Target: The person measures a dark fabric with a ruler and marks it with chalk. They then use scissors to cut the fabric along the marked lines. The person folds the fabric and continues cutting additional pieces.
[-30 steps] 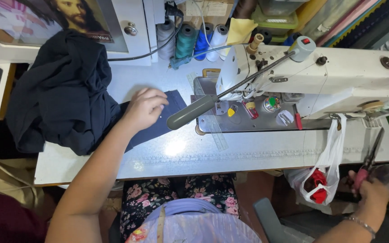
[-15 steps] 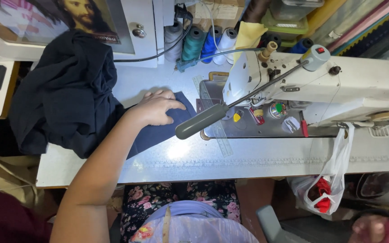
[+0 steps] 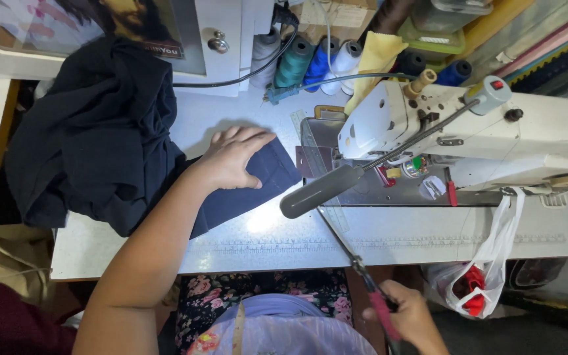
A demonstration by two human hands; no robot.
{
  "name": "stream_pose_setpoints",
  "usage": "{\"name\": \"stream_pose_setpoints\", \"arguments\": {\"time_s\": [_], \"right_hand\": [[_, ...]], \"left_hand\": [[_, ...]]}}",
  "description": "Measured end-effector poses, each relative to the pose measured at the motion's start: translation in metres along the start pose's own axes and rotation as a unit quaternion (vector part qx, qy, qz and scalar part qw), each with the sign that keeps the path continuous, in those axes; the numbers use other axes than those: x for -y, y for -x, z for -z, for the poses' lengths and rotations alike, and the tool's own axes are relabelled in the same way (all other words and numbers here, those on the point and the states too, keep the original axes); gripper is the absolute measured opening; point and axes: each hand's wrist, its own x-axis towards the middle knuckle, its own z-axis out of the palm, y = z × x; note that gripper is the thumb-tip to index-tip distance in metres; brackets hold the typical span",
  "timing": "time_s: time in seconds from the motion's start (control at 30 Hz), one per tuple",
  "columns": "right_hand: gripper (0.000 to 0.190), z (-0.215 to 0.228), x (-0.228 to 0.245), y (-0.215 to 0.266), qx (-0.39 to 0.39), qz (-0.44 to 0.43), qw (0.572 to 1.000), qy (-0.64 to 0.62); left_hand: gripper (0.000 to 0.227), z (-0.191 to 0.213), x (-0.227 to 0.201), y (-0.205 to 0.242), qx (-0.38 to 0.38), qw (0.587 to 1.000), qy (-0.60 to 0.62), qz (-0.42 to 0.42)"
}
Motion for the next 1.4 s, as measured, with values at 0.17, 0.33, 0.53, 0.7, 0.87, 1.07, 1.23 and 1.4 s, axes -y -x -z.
{"name": "stream_pose_setpoints", "arguments": {"time_s": [0.17,0.33,0.53,0.7,0.87,1.07,1.23,1.4], "right_hand": [[0.029,-0.013,0.047,-0.007,0.012,-0.092,0.995,-0.024],[0.035,-0.016,0.048,-0.013,0.004,-0.094,0.994,-0.058],[0.026,-0.020,0.058,-0.014,-0.010,-0.102,0.992,-0.072],[0.033,-0.022,0.062,-0.011,0.007,-0.079,0.993,-0.088],[0.032,-0.023,0.069,-0.010,0.013,-0.107,0.988,-0.113],[0.029,-0.014,0.057,-0.016,0.078,-0.101,0.982,-0.137],[0.026,-0.010,0.071,-0.026,0.112,-0.095,0.985,-0.090],[0.032,-0.007,0.071,-0.046,0.131,-0.052,0.990,0.011]], "left_hand": [[0.074,-0.004,0.032,-0.013,-0.135,0.990,0.049,-0.013],[0.046,-0.020,0.054,-0.026,-0.250,0.967,0.051,0.000],[0.045,-0.029,0.051,-0.031,-0.195,0.981,-0.003,0.001],[0.039,-0.031,0.053,-0.033,-0.207,0.978,0.002,-0.019],[0.039,-0.033,0.054,-0.034,-0.218,0.976,0.001,-0.022],[0.041,-0.030,0.051,-0.031,-0.205,0.978,0.000,-0.020],[0.078,-0.010,0.010,-0.009,-0.106,0.993,-0.041,0.039],[0.092,-0.020,-0.020,-0.001,-0.008,0.995,-0.098,0.005]]}}
